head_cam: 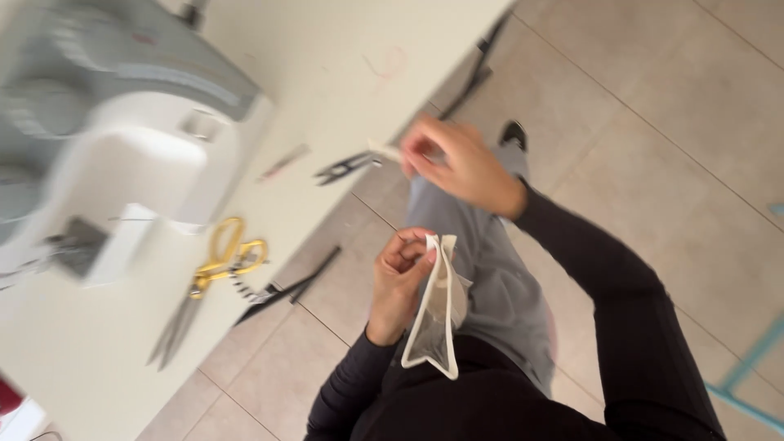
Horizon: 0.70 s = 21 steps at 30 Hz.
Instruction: Hand-sewing a white trim onto a transparent plastic pouch using a needle and thread.
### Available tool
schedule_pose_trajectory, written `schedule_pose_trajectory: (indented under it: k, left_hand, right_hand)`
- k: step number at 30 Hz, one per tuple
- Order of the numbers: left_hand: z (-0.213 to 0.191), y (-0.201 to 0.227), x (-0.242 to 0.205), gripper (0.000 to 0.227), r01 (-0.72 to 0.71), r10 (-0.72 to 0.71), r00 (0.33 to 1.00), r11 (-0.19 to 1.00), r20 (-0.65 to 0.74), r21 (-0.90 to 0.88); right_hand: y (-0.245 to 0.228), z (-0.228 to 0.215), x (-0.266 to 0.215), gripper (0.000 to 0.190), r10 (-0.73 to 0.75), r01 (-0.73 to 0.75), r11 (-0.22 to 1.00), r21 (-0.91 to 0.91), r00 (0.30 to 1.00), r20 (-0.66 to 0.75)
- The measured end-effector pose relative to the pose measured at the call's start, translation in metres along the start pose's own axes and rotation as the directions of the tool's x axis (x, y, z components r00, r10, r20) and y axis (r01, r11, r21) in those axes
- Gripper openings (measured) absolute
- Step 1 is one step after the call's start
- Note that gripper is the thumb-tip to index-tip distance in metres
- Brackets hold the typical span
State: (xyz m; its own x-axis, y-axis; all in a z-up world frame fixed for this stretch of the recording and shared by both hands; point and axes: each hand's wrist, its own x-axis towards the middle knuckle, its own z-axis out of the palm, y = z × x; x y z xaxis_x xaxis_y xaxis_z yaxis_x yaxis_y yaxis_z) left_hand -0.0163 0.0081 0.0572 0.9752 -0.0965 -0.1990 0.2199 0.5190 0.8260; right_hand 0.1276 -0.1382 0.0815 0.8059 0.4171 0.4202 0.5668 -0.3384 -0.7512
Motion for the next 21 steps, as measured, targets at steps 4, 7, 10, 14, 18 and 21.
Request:
schedule_pose_trajectory:
  k: [4,7,10,14,18,21]
  left_hand:
    - [-0.001,-0.033,0.005,0.027,0.038,-0.036,0.999,0.996,-0.026,0.076]
    - [0.007,-0.048,0.004,0.022,0.030,-0.022,0.999,0.974,-0.035,0.225]
    - [0.017,-0.056,0.002,0.017,0.046,-0.037,0.999,0.961,-0.039,0.272]
    - [0.028,-0.052,-0.003,0.012,-0.006,0.007,1.000,0.945,-0.002,0.328]
    - [0.029,-0.048,-0.007,0.011,-0.051,0.030,0.998,0.912,0.058,0.408]
    - [0.026,-0.050,-0.009,0.010,-0.046,0.018,0.998,0.889,0.065,0.455]
  right_hand:
    - [-0.021,-0.019,-0.108,0.005,0.437,-0.424,0.868,0.256,0.900,0.010]
    - [-0.015,0.000,-0.173,0.022,0.676,-0.571,0.649,0.503,0.736,-0.037]
    - [-0.024,0.012,-0.190,0.029,0.729,-0.517,0.554,0.653,0.680,-0.080]
    - [-0.031,0.016,-0.192,0.022,0.773,-0.456,0.518,0.723,0.612,-0.168]
    - [-0.037,0.023,-0.200,0.020,0.786,-0.433,0.544,0.719,0.562,-0.257]
    - [-0.040,0.032,-0.206,0.018,0.774,-0.390,0.575,0.719,0.545,-0.322]
